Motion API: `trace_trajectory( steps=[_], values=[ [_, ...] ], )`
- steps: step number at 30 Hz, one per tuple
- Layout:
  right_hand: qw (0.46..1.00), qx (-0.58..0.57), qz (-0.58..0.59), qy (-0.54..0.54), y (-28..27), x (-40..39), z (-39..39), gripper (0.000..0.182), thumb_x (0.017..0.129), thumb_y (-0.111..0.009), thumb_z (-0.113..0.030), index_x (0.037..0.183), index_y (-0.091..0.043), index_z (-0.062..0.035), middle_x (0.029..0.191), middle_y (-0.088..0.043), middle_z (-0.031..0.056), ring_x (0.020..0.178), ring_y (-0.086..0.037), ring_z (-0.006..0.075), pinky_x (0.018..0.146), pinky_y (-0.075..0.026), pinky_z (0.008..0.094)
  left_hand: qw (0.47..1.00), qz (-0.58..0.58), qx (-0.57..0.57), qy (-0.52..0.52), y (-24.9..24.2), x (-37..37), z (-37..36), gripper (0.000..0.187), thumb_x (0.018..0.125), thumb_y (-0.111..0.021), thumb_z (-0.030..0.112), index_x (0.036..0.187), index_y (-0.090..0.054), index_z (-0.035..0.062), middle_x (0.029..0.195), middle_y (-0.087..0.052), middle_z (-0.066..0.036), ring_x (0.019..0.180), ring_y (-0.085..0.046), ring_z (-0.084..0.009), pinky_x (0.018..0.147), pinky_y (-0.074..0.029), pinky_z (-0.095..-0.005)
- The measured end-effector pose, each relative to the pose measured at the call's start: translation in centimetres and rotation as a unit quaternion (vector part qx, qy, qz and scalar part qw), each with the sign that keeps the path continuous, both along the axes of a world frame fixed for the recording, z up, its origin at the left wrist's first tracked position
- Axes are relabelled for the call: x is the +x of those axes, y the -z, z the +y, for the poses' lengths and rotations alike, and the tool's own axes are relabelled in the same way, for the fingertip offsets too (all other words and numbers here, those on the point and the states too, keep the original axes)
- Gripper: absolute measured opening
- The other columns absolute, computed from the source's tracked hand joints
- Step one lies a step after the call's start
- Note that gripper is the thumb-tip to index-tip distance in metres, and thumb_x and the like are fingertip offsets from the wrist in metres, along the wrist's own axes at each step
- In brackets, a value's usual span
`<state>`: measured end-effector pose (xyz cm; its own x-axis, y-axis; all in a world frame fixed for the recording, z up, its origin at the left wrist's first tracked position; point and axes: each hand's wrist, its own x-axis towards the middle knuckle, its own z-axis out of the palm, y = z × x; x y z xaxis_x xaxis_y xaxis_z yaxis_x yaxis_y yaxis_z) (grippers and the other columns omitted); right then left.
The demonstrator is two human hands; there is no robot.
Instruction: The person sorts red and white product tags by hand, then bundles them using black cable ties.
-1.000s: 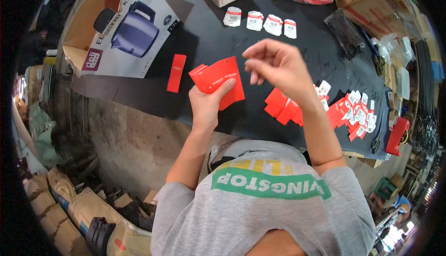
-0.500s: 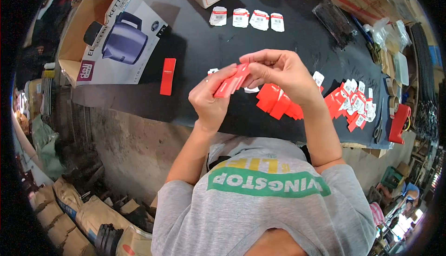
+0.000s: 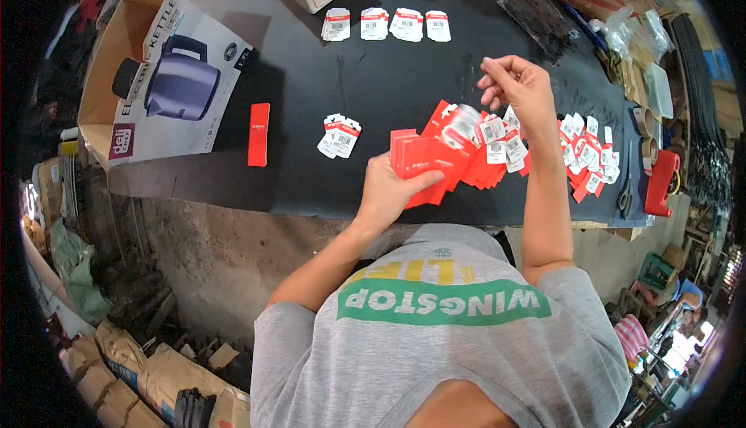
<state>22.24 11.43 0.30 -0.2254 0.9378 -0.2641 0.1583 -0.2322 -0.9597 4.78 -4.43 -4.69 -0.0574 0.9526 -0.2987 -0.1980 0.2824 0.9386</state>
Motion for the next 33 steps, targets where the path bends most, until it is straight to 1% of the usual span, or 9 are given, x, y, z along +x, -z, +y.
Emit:
trace_trajectory(
  steps=[5,7,12,13,14,17,24,31,33],
  values=[
    [0.996,-0.003,-0.091,0.007,3.1,0.6,1.2,0.022,0.085,-0.066,-0.018,0.087,-0.063,0.0031,0.073,-0.063,0.011,0.057,-0.061,0.0156,0.051,-0.048,0.0254,0.991,-0.073,-0.108,-0.028,0.0,-1.3,-2.0,0.025,0.076,-0.075,0.007,0.096,-0.064,-0.0034,0.087,-0.068,-0.009,0.078,-0.065,-0.0135,0.072,-0.053,-0.0273],
    [0.869,0.331,-0.366,0.044,4.1,-0.4,1.3,0.025,0.078,-0.072,-0.017,0.094,-0.064,0.0003,0.082,-0.059,0.0131,0.071,-0.061,0.0243,0.064,-0.049,0.0324,0.987,-0.104,-0.108,-0.058,0.0,-2.4,-2.7,0.028,0.08,-0.071,0.009,0.102,-0.061,-0.0045,0.093,-0.067,-0.012,0.084,-0.065,-0.0173,0.075,-0.053,-0.0293],
    [0.915,0.318,-0.213,-0.127,3.3,-7.3,1.6,0.027,0.074,-0.071,-0.011,0.098,-0.063,-0.0018,0.093,-0.056,0.0155,0.086,-0.057,0.032,0.079,-0.046,0.0372,0.964,-0.223,-0.109,-0.098,-1.3,-4.4,-3.2,0.039,0.093,-0.053,0.015,0.125,-0.043,-0.0055,0.12,-0.056,-0.023,0.111,-0.057,-0.0297,0.091,-0.049,-0.0371],
    [0.918,0.293,-0.185,-0.191,3.9,-8.7,1.9,0.025,0.075,-0.069,-0.009,0.097,-0.063,-0.0015,0.094,-0.056,0.0165,0.088,-0.057,0.0331,0.081,-0.045,0.0377,0.964,-0.223,-0.107,-0.1,-1.4,-4.7,-3.1,0.039,0.093,-0.053,0.015,0.125,-0.043,-0.0055,0.12,-0.056,-0.023,0.111,-0.057,-0.0297,0.091,-0.049,-0.0371],
    [0.89,0.357,-0.178,-0.22,5.5,-9.9,2.6,0.023,0.077,-0.067,-0.007,0.099,-0.063,-0.0017,0.092,-0.056,0.0114,0.075,-0.057,0.0203,0.064,-0.047,0.0291,0.957,-0.25,-0.11,-0.094,-1.5,-4.9,-3.1,0.039,0.093,-0.053,0.015,0.124,-0.044,-0.0055,0.119,-0.057,-0.023,0.111,-0.058,-0.03,0.091,-0.049,-0.0372],
    [0.872,0.391,-0.175,-0.236,7.1,-13.0,3.6,0.019,0.079,-0.064,-0.006,0.096,-0.059,-0.001,0.095,-0.054,0.015,0.087,-0.057,0.0299,0.077,-0.047,0.0366,0.95,-0.278,-0.118,-0.083,-2.0,-5.3,-3.1,0.038,0.092,-0.054,0.014,0.123,-0.045,-0.0055,0.119,-0.057,-0.023,0.11,-0.058,-0.0303,0.09,-0.05,-0.0377],
    [0.827,0.358,-0.232,-0.365,6.7,-14.2,4.7,0.007,0.082,-0.057,-0.001,0.084,-0.051,0.0004,0.09,-0.053,0.0154,0.083,-0.055,0.0317,0.074,-0.044,0.0388,0.948,-0.279,-0.104,-0.113,-1.8,-6.0,-3.7,0.036,0.092,-0.055,0.015,0.121,-0.047,-0.0056,0.117,-0.058,-0.023,0.108,-0.06,-0.03,0.09,-0.05,-0.0381],
    [0.864,0.347,-0.092,-0.354,1.7,-12.8,3.5,0.01,0.08,-0.056,0.005,0.09,-0.055,0.0024,0.081,-0.057,0.0146,0.074,-0.057,0.0267,0.069,-0.046,0.0327,0.956,-0.2,-0.024,-0.212,-2.4,-8.4,-3.2,0.034,0.091,-0.056,0.014,0.118,-0.049,-0.0044,0.115,-0.059,-0.024,0.107,-0.06,-0.0305,0.092,-0.048,-0.0384],
    [0.845,0.451,-0.085,-0.275,-0.1,-12.9,3.3,0.013,0.078,-0.053,0.004,0.09,-0.059,0.0031,0.083,-0.059,0.0172,0.079,-0.059,0.0324,0.072,-0.047,0.0364,0.957,-0.188,-0.017,-0.221,-2.8,-9.0,-2.7,0.034,0.091,-0.057,0.015,0.119,-0.049,-0.0039,0.116,-0.058,-0.024,0.106,-0.06,-0.0315,0.089,-0.05,-0.0385]
  ],
)
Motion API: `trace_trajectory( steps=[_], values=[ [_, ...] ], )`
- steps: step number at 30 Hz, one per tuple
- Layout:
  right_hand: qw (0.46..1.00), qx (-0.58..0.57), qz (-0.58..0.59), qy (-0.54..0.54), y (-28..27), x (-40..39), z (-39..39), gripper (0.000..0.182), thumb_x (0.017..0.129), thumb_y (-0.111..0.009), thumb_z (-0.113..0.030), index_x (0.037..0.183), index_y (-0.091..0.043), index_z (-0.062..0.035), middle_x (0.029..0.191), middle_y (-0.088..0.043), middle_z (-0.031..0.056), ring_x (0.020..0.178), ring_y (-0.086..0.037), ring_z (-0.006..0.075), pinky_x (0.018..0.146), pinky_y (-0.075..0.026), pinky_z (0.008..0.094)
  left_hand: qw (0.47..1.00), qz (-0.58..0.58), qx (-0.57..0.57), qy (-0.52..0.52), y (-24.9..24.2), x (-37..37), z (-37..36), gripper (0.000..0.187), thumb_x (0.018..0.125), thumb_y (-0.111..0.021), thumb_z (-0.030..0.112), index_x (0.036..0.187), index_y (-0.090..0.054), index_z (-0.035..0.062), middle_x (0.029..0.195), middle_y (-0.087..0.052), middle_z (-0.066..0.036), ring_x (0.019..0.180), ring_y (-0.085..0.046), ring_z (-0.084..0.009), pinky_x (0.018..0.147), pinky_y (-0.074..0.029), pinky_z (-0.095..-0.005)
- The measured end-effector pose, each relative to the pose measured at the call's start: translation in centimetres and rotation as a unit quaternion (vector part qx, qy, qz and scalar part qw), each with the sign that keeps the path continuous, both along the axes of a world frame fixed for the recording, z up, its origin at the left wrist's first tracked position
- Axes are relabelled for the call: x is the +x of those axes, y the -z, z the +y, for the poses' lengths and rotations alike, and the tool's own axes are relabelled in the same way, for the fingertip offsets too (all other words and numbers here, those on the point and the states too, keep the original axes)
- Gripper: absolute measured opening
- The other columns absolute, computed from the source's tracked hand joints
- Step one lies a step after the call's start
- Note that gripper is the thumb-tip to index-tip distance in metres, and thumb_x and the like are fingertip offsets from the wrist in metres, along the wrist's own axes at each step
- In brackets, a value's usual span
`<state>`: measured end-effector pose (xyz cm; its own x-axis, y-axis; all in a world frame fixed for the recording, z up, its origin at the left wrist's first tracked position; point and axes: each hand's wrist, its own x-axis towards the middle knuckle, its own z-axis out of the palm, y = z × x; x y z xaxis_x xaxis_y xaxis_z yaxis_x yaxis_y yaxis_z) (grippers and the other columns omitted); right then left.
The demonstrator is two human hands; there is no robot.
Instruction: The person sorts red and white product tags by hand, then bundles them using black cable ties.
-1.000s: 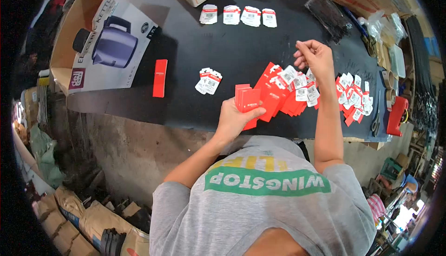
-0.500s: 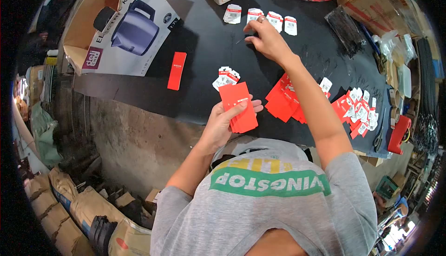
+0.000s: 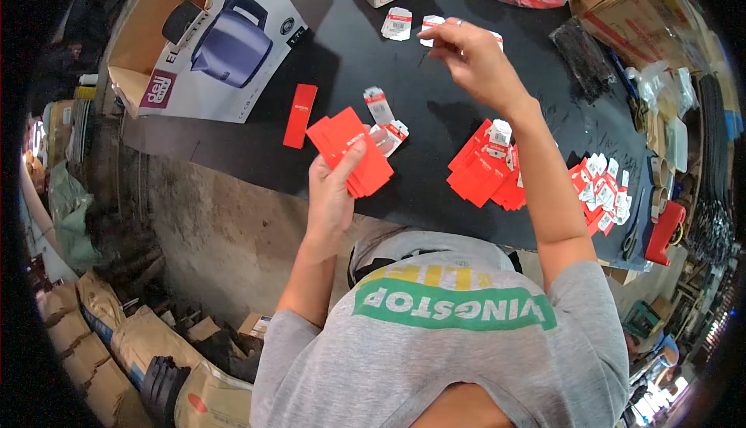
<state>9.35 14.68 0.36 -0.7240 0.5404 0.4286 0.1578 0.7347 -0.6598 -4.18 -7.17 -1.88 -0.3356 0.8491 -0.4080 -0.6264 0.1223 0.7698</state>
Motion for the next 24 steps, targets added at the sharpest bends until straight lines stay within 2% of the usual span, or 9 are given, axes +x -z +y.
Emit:
trace_trajectory(
  steps=[1,5,8,10,11,15,19,21,24],
  values=[
    [1.0,0.02,-0.009,0.001,-0.2,0.2,0.3,0.013,0.079,-0.059,0.007,0.091,-0.062,0.0018,0.081,-0.057,0.0114,0.072,-0.058,0.022,0.067,-0.046,0.0306,1.0,0.01,0.006,-0.008,-0.1,-0.3,0.1,0.035,0.091,-0.057,0.015,0.119,-0.049,-0.0038,0.117,-0.057,-0.024,0.105,-0.061,-0.032,0.088,-0.05,-0.0388],
    [0.999,0.053,0.012,0.003,-2.3,0.0,0.5,0.008,0.079,-0.063,0.003,0.087,-0.064,0.0016,0.079,-0.056,0.0076,0.07,-0.057,0.0161,0.062,-0.044,0.0269,1.0,0.015,0.014,-0.023,-0.6,-0.3,0.4,0.035,0.09,-0.059,0.016,0.118,-0.049,-0.0035,0.119,-0.056,-0.025,0.104,-0.061,-0.0325,0.087,-0.051,-0.0399],
    [0.999,-0.018,0.012,0.035,-3.9,0.1,0.0,0.009,0.073,-0.069,-0.003,0.081,-0.066,0.0,0.076,-0.058,0.0074,0.064,-0.056,0.014,0.057,-0.044,0.0267,1.0,0.012,0.021,-0.018,-0.2,-0.3,0.4,0.034,0.089,-0.06,0.015,0.117,-0.05,-0.0033,0.115,-0.058,-0.025,0.103,-0.062,-0.0318,0.086,-0.052,-0.0396],
    [0.985,-0.145,0.075,0.055,-4.5,0.3,-0.5,0.01,0.072,-0.072,-0.006,0.077,-0.066,0.0004,0.072,-0.056,0.0012,0.061,-0.05,0.0038,0.052,-0.039,0.0204,1.0,0.011,0.023,-0.016,-0.2,-0.1,0.3,0.034,0.088,-0.061,0.014,0.115,-0.051,-0.0032,0.113,-0.06,-0.024,0.101,-0.063,-0.0312,0.084,-0.053,-0.0393],
    [0.984,-0.142,0.095,0.043,-5.0,0.5,-0.7,0.008,0.074,-0.069,-0.003,0.072,-0.062,0.0008,0.077,-0.061,0.0018,0.06,-0.049,0.0023,0.053,-0.039,0.0179,1.0,0.021,0.016,-0.016,-0.1,0.1,0.4,0.03,0.088,-0.062,0.013,0.113,-0.054,-0.003,0.109,-0.062,-0.022,0.099,-0.064,-0.0301,0.083,-0.053,-0.0386],
    [0.948,-0.266,0.172,-0.016,-6.0,1.7,-2.2,0.013,0.075,-0.065,0.002,0.068,-0.054,-0.001,0.087,-0.067,0.0113,0.064,-0.057,0.0051,0.057,-0.046,0.0182,0.998,0.061,0.022,-0.02,0.1,0.7,1.1,0.021,0.085,-0.064,0.006,0.104,-0.06,-0.0023,0.1,-0.066,-0.016,0.09,-0.066,-0.0246,0.079,-0.054,-0.0348],
    [0.912,-0.385,0.13,-0.048,-6.6,2.7,-4.5,0.01,0.076,-0.063,0.004,0.07,-0.055,-0.0004,0.075,-0.066,0.0105,0.064,-0.064,0.0108,0.059,-0.053,0.0225,0.996,0.065,0.016,-0.052,-0.4,1.2,2.0,0.02,0.081,-0.069,0.003,0.099,-0.062,-0.004,0.093,-0.068,-0.012,0.083,-0.067,-0.0179,0.075,-0.054,-0.0292],
    [0.894,-0.434,0.107,-0.045,-6.2,2.7,-5.7,0.005,0.078,-0.066,0.002,0.08,-0.061,0.0027,0.074,-0.066,0.0087,0.063,-0.064,0.0106,0.058,-0.053,0.0218,0.984,0.155,0.012,-0.085,0.4,1.3,2.3,0.019,0.078,-0.072,0.002,0.094,-0.065,-0.0028,0.091,-0.068,-0.008,0.077,-0.065,-0.0124,0.071,-0.052,-0.0257],
    [0.869,-0.488,0.077,-0.025,-4.2,2.2,-7.0,0.011,0.082,-0.066,-0.003,0.088,-0.066,0.0064,0.071,-0.066,0.0089,0.062,-0.064,0.0111,0.057,-0.053,0.0224,0.97,0.222,0.024,-0.096,0.0,1.6,2.8,0.017,0.077,-0.074,0.002,0.092,-0.067,-0.0015,0.087,-0.068,-0.004,0.073,-0.062,-0.0079,0.068,-0.05,-0.0231]
  ],
)
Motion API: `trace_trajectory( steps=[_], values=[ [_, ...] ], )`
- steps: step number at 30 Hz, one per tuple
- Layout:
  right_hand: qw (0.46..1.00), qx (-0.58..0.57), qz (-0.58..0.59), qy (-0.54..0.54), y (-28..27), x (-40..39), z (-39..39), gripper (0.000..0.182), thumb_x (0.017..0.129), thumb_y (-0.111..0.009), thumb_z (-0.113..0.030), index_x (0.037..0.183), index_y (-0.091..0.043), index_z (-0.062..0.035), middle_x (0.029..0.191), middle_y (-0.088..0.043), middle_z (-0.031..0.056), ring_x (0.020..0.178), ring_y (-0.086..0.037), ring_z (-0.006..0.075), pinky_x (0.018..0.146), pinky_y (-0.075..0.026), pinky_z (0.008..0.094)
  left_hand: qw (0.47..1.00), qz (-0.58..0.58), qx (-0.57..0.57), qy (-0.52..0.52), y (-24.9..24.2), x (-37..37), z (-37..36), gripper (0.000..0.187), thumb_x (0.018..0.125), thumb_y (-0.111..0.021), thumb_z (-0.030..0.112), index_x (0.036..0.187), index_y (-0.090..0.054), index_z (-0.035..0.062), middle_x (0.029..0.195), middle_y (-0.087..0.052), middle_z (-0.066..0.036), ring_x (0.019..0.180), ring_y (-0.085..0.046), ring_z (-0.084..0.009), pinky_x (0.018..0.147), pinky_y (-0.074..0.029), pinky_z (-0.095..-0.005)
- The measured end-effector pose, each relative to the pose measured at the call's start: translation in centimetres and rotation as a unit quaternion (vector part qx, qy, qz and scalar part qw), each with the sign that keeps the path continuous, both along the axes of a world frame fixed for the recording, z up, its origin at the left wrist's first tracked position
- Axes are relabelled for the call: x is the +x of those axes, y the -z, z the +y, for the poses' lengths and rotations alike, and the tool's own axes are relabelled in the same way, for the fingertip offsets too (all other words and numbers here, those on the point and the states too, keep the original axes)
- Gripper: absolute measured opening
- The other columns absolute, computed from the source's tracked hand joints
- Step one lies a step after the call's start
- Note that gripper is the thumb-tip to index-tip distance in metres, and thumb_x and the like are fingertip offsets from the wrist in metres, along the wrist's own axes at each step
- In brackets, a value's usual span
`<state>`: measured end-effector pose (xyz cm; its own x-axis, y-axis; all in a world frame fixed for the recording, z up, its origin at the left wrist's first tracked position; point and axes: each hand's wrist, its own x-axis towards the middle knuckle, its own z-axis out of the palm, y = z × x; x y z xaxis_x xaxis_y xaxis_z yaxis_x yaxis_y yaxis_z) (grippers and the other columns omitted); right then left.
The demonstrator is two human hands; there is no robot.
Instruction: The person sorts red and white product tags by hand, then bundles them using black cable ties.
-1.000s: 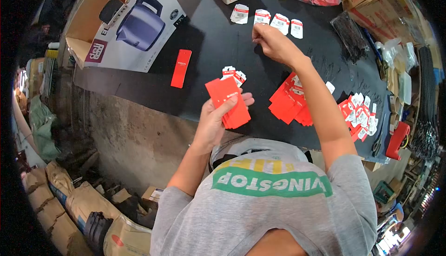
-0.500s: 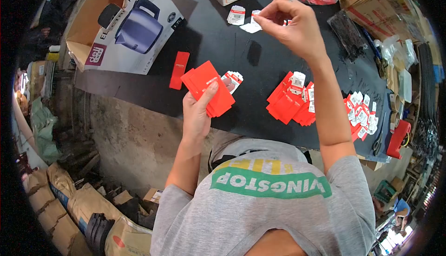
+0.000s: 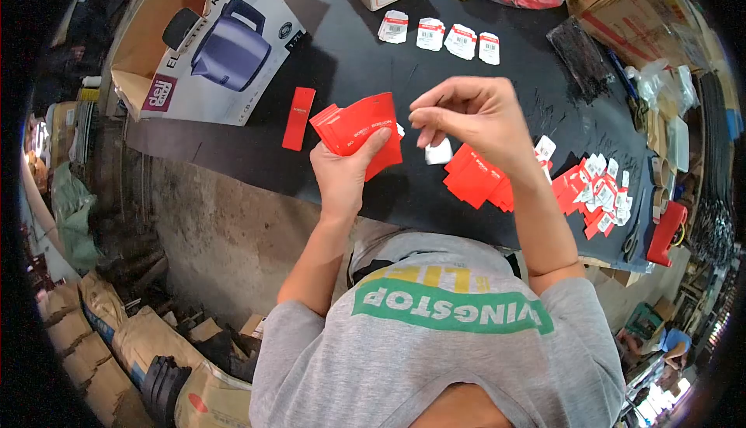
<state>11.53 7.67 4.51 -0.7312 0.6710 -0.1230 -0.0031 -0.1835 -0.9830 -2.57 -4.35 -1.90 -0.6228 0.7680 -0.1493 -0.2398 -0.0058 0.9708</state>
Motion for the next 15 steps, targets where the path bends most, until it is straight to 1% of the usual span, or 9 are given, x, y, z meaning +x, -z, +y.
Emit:
trace_trajectory(
  steps=[1,3,4,6,7,9,10,12,15],
  values=[
    [1.0,-0.015,0.004,0.01,0.9,-0.2,-0.4,0.012,0.083,-0.065,-0.004,0.09,-0.066,0.007,0.072,-0.066,0.0096,0.062,-0.064,0.0115,0.057,-0.053,0.0227,1.0,0.0,0.0,0.001,-0.2,0.1,0.1,0.017,0.077,-0.074,0.002,0.092,-0.067,-0.0015,0.087,-0.068,-0.004,0.073,-0.062,-0.0079,0.068,-0.05,-0.0231],
    [0.998,-0.049,0.01,0.024,2.0,-0.4,-1.0,0.015,0.085,-0.063,-0.004,0.093,-0.066,0.0082,0.074,-0.067,0.0105,0.063,-0.065,0.0125,0.057,-0.054,0.0233,0.989,0.149,-0.004,-0.001,-0.7,0.4,0.3,0.015,0.077,-0.072,0.0,0.091,-0.068,-0.0019,0.082,-0.067,-0.002,0.071,-0.06,-0.0068,0.066,-0.049,-0.0227],
    [0.997,-0.066,0.012,0.028,2.2,-0.5,-1.4,0.015,0.086,-0.062,-0.005,0.093,-0.066,0.0083,0.074,-0.066,0.0108,0.063,-0.066,0.0139,0.056,-0.054,0.0238,0.989,0.149,-0.003,-0.001,-0.8,0.5,0.3,0.015,0.077,-0.072,0.0,0.091,-0.068,-0.0019,0.082,-0.067,-0.002,0.071,-0.06,-0.0068,0.066,-0.049,-0.0227],
    [0.994,-0.11,0.015,0.004,2.1,-0.4,-1.7,0.015,0.086,-0.063,-0.007,0.09,-0.066,0.0076,0.071,-0.066,0.0113,0.058,-0.066,0.0158,0.052,-0.054,0.0247,0.987,0.159,0.031,-0.006,-0.8,0.7,0.3,0.013,0.078,-0.071,-0.002,0.09,-0.069,-0.0021,0.08,-0.067,-0.002,0.071,-0.06,-0.0063,0.065,-0.049,-0.0219],
    [0.994,-0.11,0.016,0.005,1.9,-0.2,-1.6,0.015,0.086,-0.063,-0.007,0.09,-0.066,0.0076,0.071,-0.066,0.0113,0.058,-0.066,0.0158,0.052,-0.054,0.0247,0.987,0.159,0.031,-0.005,-0.9,0.8,0.3,0.013,0.078,-0.071,-0.002,0.09,-0.069,-0.0021,0.08,-0.067,-0.002,0.071,-0.06,-0.0063,0.065,-0.049,-0.0219],
    [0.986,-0.151,-0.025,-0.062,1.6,0.1,-1.4,0.017,0.085,-0.065,-0.01,0.086,-0.067,0.0063,0.068,-0.065,0.0116,0.052,-0.064,0.0168,0.045,-0.052,0.0248,0.981,0.185,0.048,0.023,-1.0,0.7,0.3,0.011,0.078,-0.07,-0.003,0.089,-0.069,-0.0029,0.079,-0.067,-0.002,0.071,-0.06,-0.0065,0.064,-0.049,-0.0216],
    [0.986,-0.151,-0.025,-0.06,1.6,0.2,-1.2,0.017,0.085,-0.065,-0.01,0.086,-0.067,0.0063,0.068,-0.065,0.0116,0.052,-0.064,0.0168,0.045,-0.052,0.0248,0.981,0.185,0.048,0.025,-1.0,0.6,0.3,0.011,0.078,-0.07,-0.003,0.089,-0.069,-0.0029,0.079,-0.067,-0.002,0.071,-0.06,-0.0065,0.064,-0.049,-0.0216],
    [0.982,-0.168,-0.057,-0.062,1.7,0.4,-0.9,0.018,0.083,-0.068,-0.012,0.081,-0.067,0.0055,0.064,-0.064,0.0116,0.048,-0.063,0.0165,0.041,-0.05,0.024,0.975,0.206,0.067,0.053,-0.6,0.5,0.2,0.012,0.078,-0.07,-0.003,0.089,-0.069,-0.0027,0.078,-0.067,-0.003,0.071,-0.06,-0.0065,0.063,-0.048,-0.0213],
    [0.983,-0.172,-0.053,-0.042,1.8,0.6,-0.9,0.019,0.082,-0.069,-0.013,0.081,-0.067,0.0058,0.063,-0.064,0.0113,0.049,-0.064,0.0162,0.04,-0.05,0.023,0.969,0.23,0.056,0.071,-0.5,0.5,0.1,0.012,0.078,-0.069,-0.003,0.09,-0.069,-0.0024,0.077,-0.067,-0.004,0.071,-0.06,-0.0065,0.062,-0.048,-0.0214]
  ],
)
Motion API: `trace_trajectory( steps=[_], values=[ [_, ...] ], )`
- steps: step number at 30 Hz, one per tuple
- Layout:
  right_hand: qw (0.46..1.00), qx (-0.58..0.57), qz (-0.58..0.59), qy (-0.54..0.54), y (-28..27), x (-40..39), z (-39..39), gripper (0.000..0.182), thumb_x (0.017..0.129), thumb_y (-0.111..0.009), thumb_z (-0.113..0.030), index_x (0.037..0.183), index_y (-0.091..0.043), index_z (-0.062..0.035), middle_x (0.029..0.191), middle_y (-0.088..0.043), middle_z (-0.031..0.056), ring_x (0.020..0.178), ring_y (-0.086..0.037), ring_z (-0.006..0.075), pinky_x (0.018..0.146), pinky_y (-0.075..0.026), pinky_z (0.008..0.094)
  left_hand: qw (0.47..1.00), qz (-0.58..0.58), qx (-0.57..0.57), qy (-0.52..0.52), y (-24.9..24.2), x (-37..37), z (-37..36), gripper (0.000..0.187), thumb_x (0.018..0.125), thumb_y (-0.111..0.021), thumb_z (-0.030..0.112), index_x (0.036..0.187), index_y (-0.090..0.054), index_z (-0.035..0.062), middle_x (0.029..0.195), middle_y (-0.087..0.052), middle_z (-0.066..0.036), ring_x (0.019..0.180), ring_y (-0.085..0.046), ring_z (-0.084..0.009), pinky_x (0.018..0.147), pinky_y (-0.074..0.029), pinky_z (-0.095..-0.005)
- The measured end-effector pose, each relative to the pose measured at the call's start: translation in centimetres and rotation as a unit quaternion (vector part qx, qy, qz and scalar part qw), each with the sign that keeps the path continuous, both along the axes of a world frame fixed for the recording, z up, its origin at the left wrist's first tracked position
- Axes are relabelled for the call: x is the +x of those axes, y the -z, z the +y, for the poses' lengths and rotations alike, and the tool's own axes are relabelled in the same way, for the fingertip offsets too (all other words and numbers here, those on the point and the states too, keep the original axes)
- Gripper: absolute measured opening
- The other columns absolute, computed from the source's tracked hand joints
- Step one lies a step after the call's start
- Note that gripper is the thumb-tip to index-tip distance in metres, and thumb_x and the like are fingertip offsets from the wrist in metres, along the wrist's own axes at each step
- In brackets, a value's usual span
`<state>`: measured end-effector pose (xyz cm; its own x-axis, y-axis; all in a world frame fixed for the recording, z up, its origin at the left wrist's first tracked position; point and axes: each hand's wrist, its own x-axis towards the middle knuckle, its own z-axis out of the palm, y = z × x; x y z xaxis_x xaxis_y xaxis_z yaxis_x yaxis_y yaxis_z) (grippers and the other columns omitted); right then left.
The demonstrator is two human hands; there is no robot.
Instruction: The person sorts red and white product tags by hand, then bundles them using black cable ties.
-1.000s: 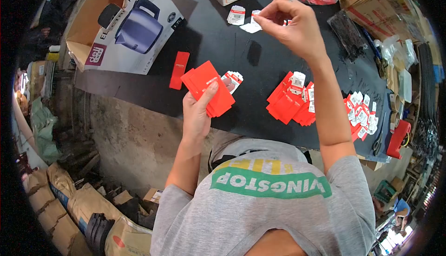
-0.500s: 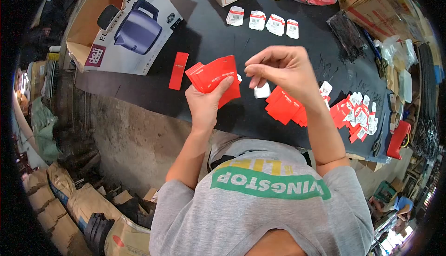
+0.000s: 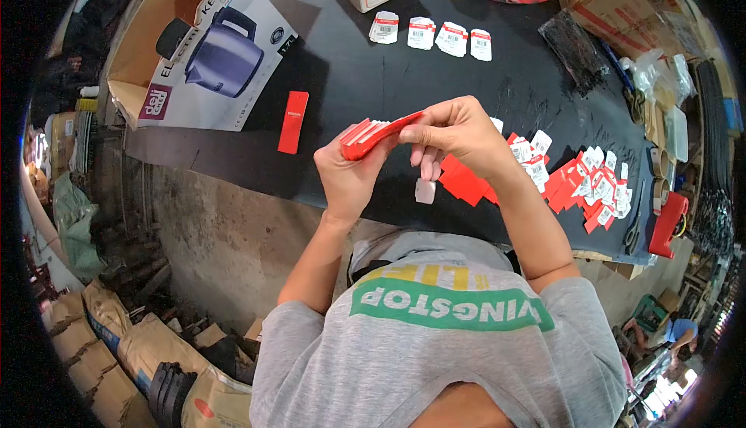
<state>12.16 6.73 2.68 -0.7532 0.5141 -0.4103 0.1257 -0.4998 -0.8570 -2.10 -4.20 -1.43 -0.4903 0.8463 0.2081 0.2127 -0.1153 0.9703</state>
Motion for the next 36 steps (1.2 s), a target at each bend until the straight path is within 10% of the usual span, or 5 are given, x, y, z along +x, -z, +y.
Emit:
trace_trajectory(
  steps=[17,29,31,34,36],
  values=[
    [0.992,0.019,0.064,0.106,-0.9,2.8,-0.9,0.028,0.09,-0.061,-0.022,0.091,-0.065,0.0062,0.08,-0.067,0.013,0.068,-0.068,0.0199,0.062,-0.057,0.0289,0.957,0.256,0.13,0.031,-0.2,1.1,1.9,0.019,0.069,-0.07,-0.003,0.087,-0.068,0.0034,0.085,-0.07,-0.01,0.074,-0.069,-0.0216,0.065,-0.054,-0.0283],
    [0.898,0.259,-0.288,0.207,3.0,10.3,4.1,0.036,0.087,-0.064,-0.032,0.071,-0.065,-0.0005,0.056,-0.054,-0.0003,0.038,-0.045,0.0041,0.037,-0.031,0.0182,0.936,-0.177,-0.205,0.226,3.1,6.2,-0.2,0.025,0.073,-0.077,0.009,0.094,-0.067,-0.0003,0.087,-0.069,-0.006,0.077,-0.063,-0.0084,0.069,-0.051,-0.025],
    [0.88,0.263,-0.336,0.208,4.1,10.2,4.5,0.034,0.084,-0.067,-0.031,0.071,-0.066,0.0008,0.056,-0.055,0.0021,0.042,-0.048,0.0093,0.042,-0.035,0.0232,0.941,-0.178,-0.204,0.203,3.1,5.9,-0.7,0.026,0.072,-0.078,0.011,0.091,-0.067,-0.0025,0.084,-0.07,-0.007,0.073,-0.063,-0.0078,0.067,-0.051,-0.0255],
    [0.669,0.526,-0.462,0.25,4.0,8.5,4.6,0.034,0.073,-0.075,-0.032,0.082,-0.068,-0.0001,0.078,-0.059,0.0142,0.075,-0.058,0.0278,0.068,-0.047,0.0366,0.942,-0.198,-0.236,0.135,3.3,4.9,-1.8,0.023,0.073,-0.077,0.008,0.091,-0.066,-0.0017,0.089,-0.07,-0.009,0.078,-0.065,-0.0106,0.07,-0.051,-0.0251],
    [0.684,0.563,-0.388,0.256,4.1,6.2,4.9,0.033,0.072,-0.076,-0.03,0.084,-0.068,-0.0006,0.08,-0.059,0.0144,0.076,-0.058,0.0273,0.068,-0.047,0.0366,0.939,-0.252,-0.214,0.096,4.0,4.1,-2.4,0.021,0.077,-0.072,0.003,0.094,-0.063,-0.0037,0.089,-0.069,-0.013,0.081,-0.067,-0.0171,0.073,-0.053,-0.0284]
  ],
)
